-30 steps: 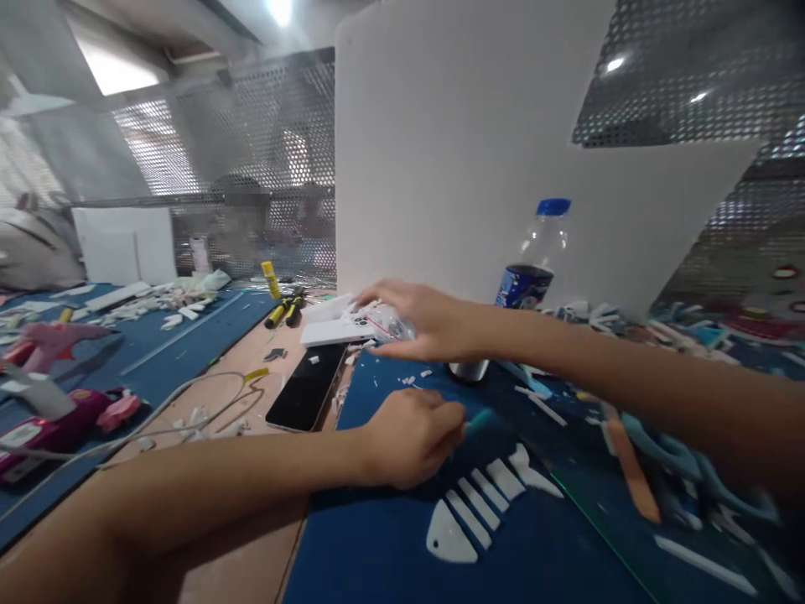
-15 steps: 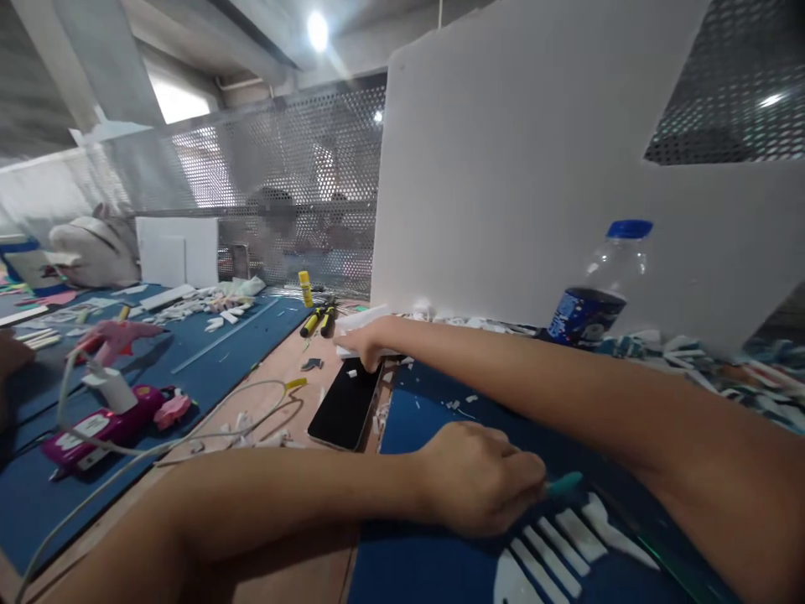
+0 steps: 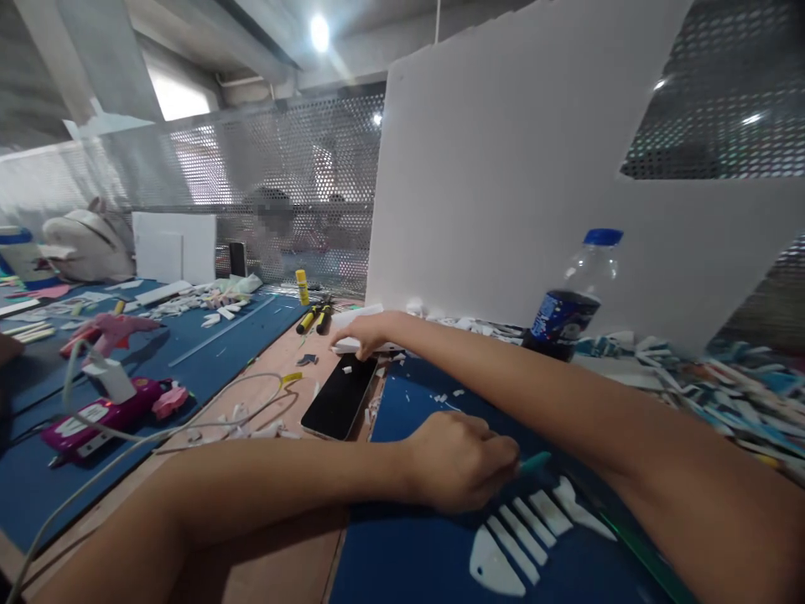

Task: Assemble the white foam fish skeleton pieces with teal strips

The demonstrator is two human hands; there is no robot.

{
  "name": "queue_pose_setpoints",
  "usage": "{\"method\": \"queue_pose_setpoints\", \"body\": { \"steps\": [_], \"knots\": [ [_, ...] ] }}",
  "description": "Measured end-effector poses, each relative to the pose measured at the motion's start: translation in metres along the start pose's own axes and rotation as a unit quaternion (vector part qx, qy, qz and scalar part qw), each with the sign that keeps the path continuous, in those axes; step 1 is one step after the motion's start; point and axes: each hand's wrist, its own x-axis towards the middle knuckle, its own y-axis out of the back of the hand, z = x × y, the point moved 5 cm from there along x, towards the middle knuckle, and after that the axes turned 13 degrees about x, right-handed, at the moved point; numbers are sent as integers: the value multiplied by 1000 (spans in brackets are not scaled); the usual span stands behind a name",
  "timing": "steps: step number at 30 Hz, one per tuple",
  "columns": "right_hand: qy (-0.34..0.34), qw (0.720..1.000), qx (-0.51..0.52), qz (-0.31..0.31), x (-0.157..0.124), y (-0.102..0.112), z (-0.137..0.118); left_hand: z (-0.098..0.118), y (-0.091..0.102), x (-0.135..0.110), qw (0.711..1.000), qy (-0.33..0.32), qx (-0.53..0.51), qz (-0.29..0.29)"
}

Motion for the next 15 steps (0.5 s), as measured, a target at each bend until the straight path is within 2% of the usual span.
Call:
{"method": "queue_pose_setpoints", "body": {
  "steps": [8, 15],
  "knots": [
    [-70, 996, -58, 12, 15, -7, -2, -1, 1, -2, 1000, -6, -13, -8],
    [-100, 984, -88, 115, 6, -1, 2, -1, -1, -2, 1000, 1, -24, -19]
  ]
}}
